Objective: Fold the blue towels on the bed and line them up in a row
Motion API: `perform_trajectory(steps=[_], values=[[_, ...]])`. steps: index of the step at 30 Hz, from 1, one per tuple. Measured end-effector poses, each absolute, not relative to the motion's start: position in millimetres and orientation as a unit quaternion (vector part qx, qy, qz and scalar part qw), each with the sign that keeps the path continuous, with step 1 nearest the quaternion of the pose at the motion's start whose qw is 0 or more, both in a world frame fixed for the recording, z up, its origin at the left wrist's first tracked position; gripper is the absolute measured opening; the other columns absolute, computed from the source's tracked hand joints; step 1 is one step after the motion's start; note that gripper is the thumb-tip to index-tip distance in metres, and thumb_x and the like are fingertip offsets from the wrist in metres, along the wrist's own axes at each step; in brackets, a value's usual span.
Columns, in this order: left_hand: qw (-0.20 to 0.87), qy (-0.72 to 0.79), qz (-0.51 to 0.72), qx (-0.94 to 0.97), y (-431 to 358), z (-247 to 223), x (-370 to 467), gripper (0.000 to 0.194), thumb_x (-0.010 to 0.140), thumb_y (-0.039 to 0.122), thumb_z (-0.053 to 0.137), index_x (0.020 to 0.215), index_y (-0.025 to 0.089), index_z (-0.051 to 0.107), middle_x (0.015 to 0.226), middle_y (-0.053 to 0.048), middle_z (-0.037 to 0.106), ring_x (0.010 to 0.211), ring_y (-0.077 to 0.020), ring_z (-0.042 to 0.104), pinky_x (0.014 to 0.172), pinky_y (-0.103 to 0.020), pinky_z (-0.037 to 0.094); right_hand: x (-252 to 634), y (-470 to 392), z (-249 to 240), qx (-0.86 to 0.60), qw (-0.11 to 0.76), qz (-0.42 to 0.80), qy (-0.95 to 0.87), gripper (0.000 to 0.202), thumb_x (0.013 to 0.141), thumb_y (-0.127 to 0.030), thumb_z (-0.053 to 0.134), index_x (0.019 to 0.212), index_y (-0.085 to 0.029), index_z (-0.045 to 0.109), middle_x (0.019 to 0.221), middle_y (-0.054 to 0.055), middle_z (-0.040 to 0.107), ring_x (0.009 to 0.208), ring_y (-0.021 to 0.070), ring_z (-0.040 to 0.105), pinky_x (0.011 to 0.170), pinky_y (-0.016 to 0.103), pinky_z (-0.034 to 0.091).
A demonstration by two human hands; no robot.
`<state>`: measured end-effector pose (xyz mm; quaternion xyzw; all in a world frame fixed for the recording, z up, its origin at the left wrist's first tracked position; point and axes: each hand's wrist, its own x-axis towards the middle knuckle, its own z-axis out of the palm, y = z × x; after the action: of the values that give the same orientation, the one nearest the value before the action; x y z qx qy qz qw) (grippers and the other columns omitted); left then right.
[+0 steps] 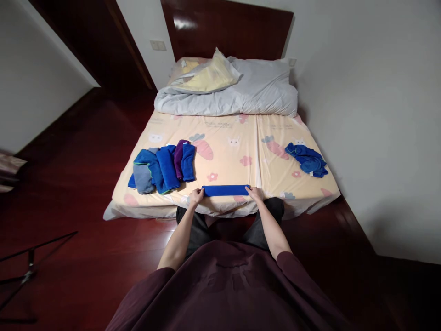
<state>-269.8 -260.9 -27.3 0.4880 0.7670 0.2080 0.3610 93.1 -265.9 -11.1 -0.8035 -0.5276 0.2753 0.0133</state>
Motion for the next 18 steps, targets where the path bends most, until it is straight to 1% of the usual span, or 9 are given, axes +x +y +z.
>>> perform_trajectory(steps=[4, 6, 8, 10, 11, 13, 14, 16, 18], values=[[0.354, 0.772, 0.236, 0.472, -279.2, -24.8, -278.5, 0.027, 0.094, 0.043, 0.064, 0.095, 0.018, 0.071, 0.107, -0.018, 0.080, 0.112, -0.0341, 0.074, 0.103, -0.041, 0.052, 95.6, -265.2, -6.1, -0.811, 0.008, 0.275, -0.515, 0.056, 0.097, -0.072, 0.055, 0.092, -0.023, 0.083, 0.096, 0.011, 0.081, 0.091, 0.0237, 0.075, 0.067, 0.025, 0.046], [0.344, 0.780, 0.254, 0.456, -301.9, -27.0, -283.2, 0.024, 0.096, 0.040, 0.059, 0.097, 0.018, 0.069, 0.107, -0.018, 0.080, 0.112, -0.0337, 0.074, 0.104, -0.043, 0.052, 96.2, -264.6, -6.0, -0.810, 0.020, 0.276, -0.517, 0.057, 0.097, -0.071, 0.056, 0.090, -0.022, 0.082, 0.094, 0.013, 0.080, 0.090, 0.0249, 0.075, 0.066, 0.026, 0.046], [0.343, 0.785, 0.264, 0.444, -330.2, -31.8, -281.5, 0.022, 0.097, 0.037, 0.057, 0.093, 0.019, 0.069, 0.104, -0.017, 0.080, 0.110, -0.0339, 0.074, 0.105, -0.046, 0.052, 95.4, -263.0, -7.2, -0.810, 0.029, 0.272, -0.518, 0.057, 0.096, -0.071, 0.058, 0.090, -0.020, 0.082, 0.093, 0.016, 0.080, 0.090, 0.0272, 0.076, 0.066, 0.028, 0.046], [0.406, 0.759, 0.283, 0.424, -356.1, -37.5, -268.8, 0.021, 0.095, 0.039, 0.063, 0.087, 0.021, 0.069, 0.095, -0.014, 0.080, 0.100, -0.0326, 0.076, 0.099, -0.045, 0.056, 93.8, -260.7, -9.1, -0.812, 0.034, 0.268, -0.518, 0.055, 0.095, -0.070, 0.060, 0.091, -0.019, 0.082, 0.095, 0.018, 0.079, 0.090, 0.0292, 0.076, 0.065, 0.030, 0.046], [0.471, 0.725, 0.305, 0.399, -365.2, -39.7, -258.1, 0.022, 0.092, 0.042, 0.069, 0.085, 0.021, 0.070, 0.093, -0.013, 0.080, 0.095, -0.0313, 0.077, 0.095, -0.044, 0.058, 92.9, -259.4, -10.0, -0.813, 0.036, 0.266, -0.516, 0.054, 0.094, -0.069, 0.061, 0.091, -0.019, 0.082, 0.096, 0.019, 0.079, 0.090, 0.0299, 0.076, 0.064, 0.030, 0.046], [0.602, 0.634, 0.367, 0.317, -371.6, -41.2, -231.3, 0.028, 0.086, 0.045, 0.079, 0.087, 0.019, 0.071, 0.096, -0.014, 0.080, 0.092, -0.0283, 0.077, 0.089, -0.040, 0.060, 91.9, -257.3, -11.6, -0.814, 0.039, 0.264, -0.515, 0.053, 0.094, -0.069, 0.062, 0.092, -0.019, 0.081, 0.097, 0.019, 0.079, 0.090, 0.0305, 0.076, 0.064, 0.031, 0.046], [0.651, 0.587, 0.398, 0.271, -368.7, -40.3, -217.0, 0.030, 0.084, 0.044, 0.083, 0.089, 0.017, 0.072, 0.101, -0.015, 0.080, 0.094, -0.0271, 0.077, 0.090, -0.038, 0.060, 91.9, -256.6, -12.1, -0.814, 0.039, 0.262, -0.517, 0.053, 0.094, -0.069, 0.063, 0.091, -0.019, 0.081, 0.097, 0.019, 0.079, 0.091, 0.0305, 0.076, 0.064, 0.031, 0.046], [0.696, 0.527, 0.444, 0.201, -353.6, -35.9, -191.4, 0.028, 0.085, 0.040, 0.084, 0.091, 0.015, 0.071, 0.107, -0.017, 0.078, 0.100, -0.0249, 0.076, 0.094, -0.035, 0.060, 93.2, -255.9, -12.8, -0.808, 0.034, 0.257, -0.528, 0.052, 0.094, -0.068, 0.064, 0.091, -0.019, 0.080, 0.095, 0.019, 0.079, 0.091, 0.0302, 0.076, 0.066, 0.031, 0.047], [0.701, 0.507, 0.473, 0.169, -333.2, -30.1, -173.4, 0.023, 0.089, 0.036, 0.080, 0.089, 0.015, 0.070, 0.104, -0.017, 0.077, 0.101, -0.0234, 0.076, 0.096, -0.035, 0.060, 96.1, -255.9, -13.3, -0.801, 0.027, 0.252, -0.543, 0.052, 0.095, -0.068, 0.063, 0.088, -0.020, 0.080, 0.093, 0.019, 0.079, 0.091, 0.0299, 0.076, 0.067, 0.031, 0.048]])
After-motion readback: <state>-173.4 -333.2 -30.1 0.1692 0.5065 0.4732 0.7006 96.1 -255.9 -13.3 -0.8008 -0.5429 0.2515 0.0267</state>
